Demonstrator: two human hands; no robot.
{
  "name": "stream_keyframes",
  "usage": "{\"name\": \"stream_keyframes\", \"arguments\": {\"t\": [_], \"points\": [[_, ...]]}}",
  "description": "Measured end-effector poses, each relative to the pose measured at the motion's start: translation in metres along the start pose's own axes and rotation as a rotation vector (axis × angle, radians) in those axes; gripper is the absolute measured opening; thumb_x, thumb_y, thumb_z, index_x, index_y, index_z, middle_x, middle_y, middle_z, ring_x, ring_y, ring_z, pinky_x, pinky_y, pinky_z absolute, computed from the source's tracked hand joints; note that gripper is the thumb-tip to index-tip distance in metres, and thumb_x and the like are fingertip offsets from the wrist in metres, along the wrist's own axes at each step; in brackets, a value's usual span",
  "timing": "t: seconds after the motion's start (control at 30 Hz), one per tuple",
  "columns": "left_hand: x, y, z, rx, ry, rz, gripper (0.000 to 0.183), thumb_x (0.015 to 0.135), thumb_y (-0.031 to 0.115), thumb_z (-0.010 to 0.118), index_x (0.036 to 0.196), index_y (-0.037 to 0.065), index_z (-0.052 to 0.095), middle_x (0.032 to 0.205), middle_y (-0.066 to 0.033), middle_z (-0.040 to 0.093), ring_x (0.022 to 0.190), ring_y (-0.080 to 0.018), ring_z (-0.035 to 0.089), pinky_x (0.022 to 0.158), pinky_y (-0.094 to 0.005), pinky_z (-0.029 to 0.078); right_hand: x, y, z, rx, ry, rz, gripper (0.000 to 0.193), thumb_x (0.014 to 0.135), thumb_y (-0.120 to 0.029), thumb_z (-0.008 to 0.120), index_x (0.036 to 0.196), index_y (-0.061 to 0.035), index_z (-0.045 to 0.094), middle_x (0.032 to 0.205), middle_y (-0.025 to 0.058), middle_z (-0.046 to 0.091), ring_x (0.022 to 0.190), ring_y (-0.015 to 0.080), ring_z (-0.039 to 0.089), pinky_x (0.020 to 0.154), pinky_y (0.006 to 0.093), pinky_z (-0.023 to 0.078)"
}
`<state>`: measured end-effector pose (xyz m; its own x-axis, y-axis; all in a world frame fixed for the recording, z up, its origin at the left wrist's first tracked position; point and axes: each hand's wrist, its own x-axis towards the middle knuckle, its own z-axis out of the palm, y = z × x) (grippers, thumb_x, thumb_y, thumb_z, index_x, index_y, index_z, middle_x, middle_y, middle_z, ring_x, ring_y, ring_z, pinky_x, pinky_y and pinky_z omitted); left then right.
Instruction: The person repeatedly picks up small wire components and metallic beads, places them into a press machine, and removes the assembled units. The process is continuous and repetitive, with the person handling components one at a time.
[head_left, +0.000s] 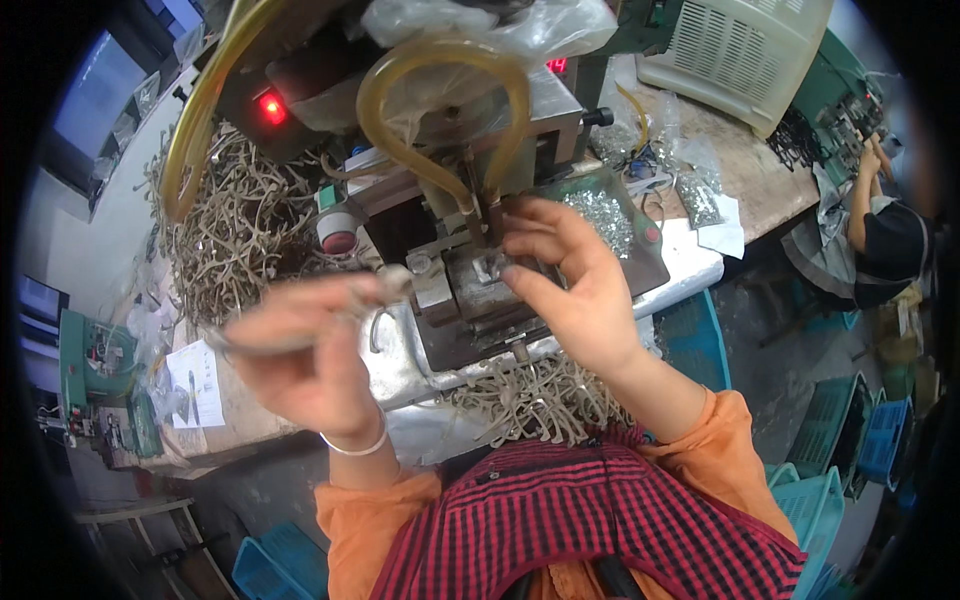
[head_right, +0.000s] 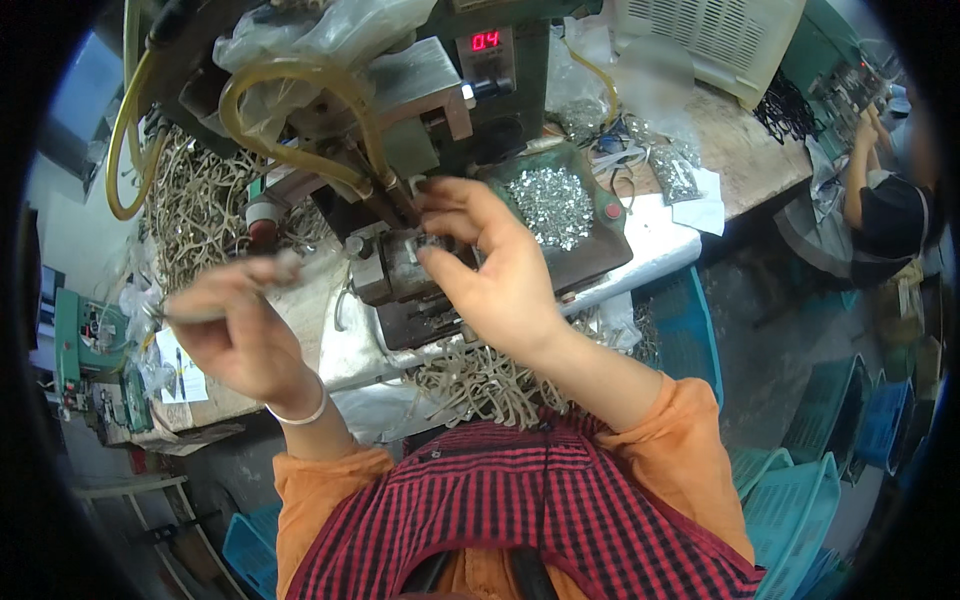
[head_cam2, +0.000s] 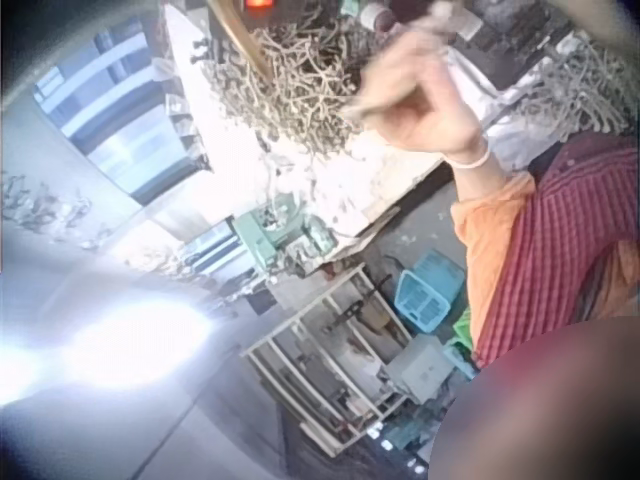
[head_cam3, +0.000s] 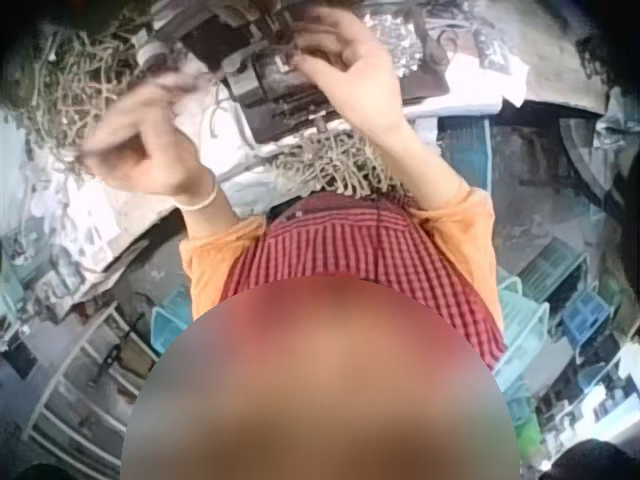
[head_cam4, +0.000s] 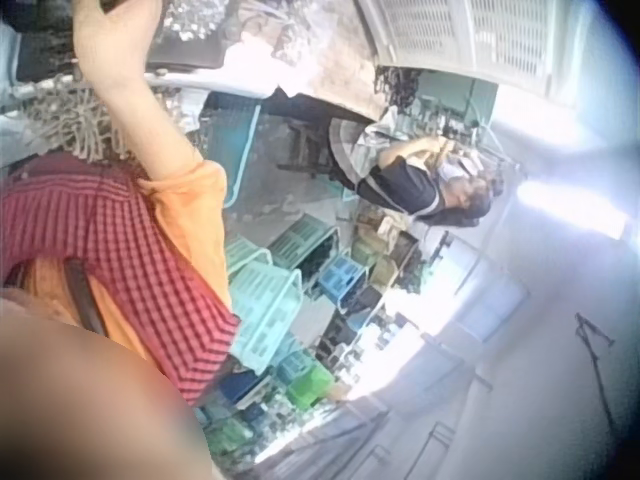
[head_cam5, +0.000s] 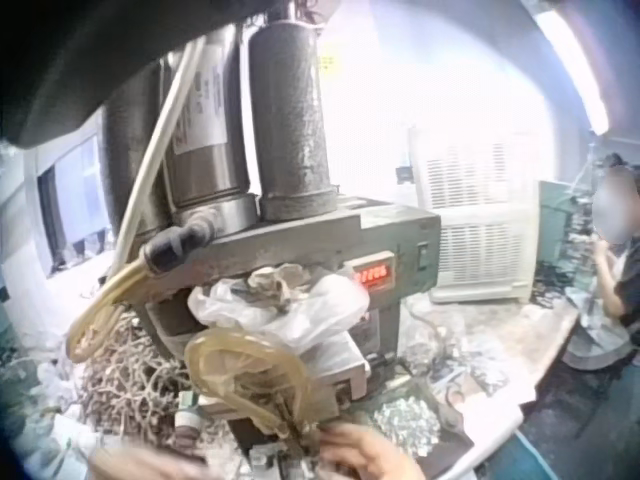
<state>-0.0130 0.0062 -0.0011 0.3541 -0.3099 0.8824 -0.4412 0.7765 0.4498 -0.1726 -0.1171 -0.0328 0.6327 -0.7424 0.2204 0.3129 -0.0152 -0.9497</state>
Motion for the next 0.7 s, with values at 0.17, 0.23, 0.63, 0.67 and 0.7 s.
{"name": "stream_keyframes", "arguments": {"t": [0.17,0.23,0.63,0.67,0.7], "points": [[-0.039,0.009,0.009,0.52,-0.507,0.073,0.029,0.078,-0.009,0.074,0.101,0.008,0.068,0.103,-0.0164,0.075,0.075,-0.0216,0.072,0.055,-0.0244,0.046,0.023,0.049,-0.087,-1.18,0.154,-0.296,0.025,0.079,-0.013,0.074,0.103,-0.0062,0.073,0.13,0.0187,0.062,0.127,0.0399,0.054,0.106,0.049,0.043],[-0.038,0.005,0.021,0.547,-0.598,0.188,0.028,0.075,-0.006,0.075,0.098,0.008,0.068,0.103,-0.0125,0.075,0.064,-0.0165,0.064,0.051,-0.0262,0.042,0.02,0.069,-0.111,-1.31,0.207,-0.203,0.028,0.077,-0.014,0.076,0.105,-0.006,0.072,0.131,0.02,0.06,0.133,0.0397,0.048,0.107,0.0505,0.042],[-0.034,0.006,0.049,0.628,-0.67,-0.031,0.017,0.074,-0.003,0.075,0.083,0.004,0.063,0.093,-0.0117,0.073,0.075,-0.0286,0.068,0.065,-0.0367,0.052,0.024,0.094,-0.119,-1.283,0.388,-0.454,0.014,0.076,-0.014,0.07,0.087,-0.0057,0.066,0.115,0.0131,0.064,0.113,0.0323,0.06,0.084,0.0437,0.053],[-0.033,0.007,0.053,0.618,-0.65,-0.014,0.017,0.074,-0.003,0.075,0.083,0.005,0.062,0.092,-0.0116,0.073,0.075,-0.0285,0.068,0.065,-0.0367,0.052,0.024,0.094,-0.119,-1.282,0.402,-0.444,0.014,0.076,-0.014,0.07,0.088,-0.0068,0.066,0.109,0.0117,0.063,0.107,0.0315,0.061,0.078,0.0426,0.053],[-0.033,0.01,0.053,0.621,-0.628,0.0,0.017,0.074,-0.002,0.075,0.083,0.005,0.062,0.091,-0.0115,0.073,0.076,-0.0285,0.068,0.066,-0.0366,0.052,0.026,0.097,-0.116,-1.278,0.405,-0.448,0.015,0.076,-0.015,0.07,0.088,-0.0074,0.065,0.105,0.011,0.063,0.105,0.0307,0.06,0.075,0.043,0.053]]}}
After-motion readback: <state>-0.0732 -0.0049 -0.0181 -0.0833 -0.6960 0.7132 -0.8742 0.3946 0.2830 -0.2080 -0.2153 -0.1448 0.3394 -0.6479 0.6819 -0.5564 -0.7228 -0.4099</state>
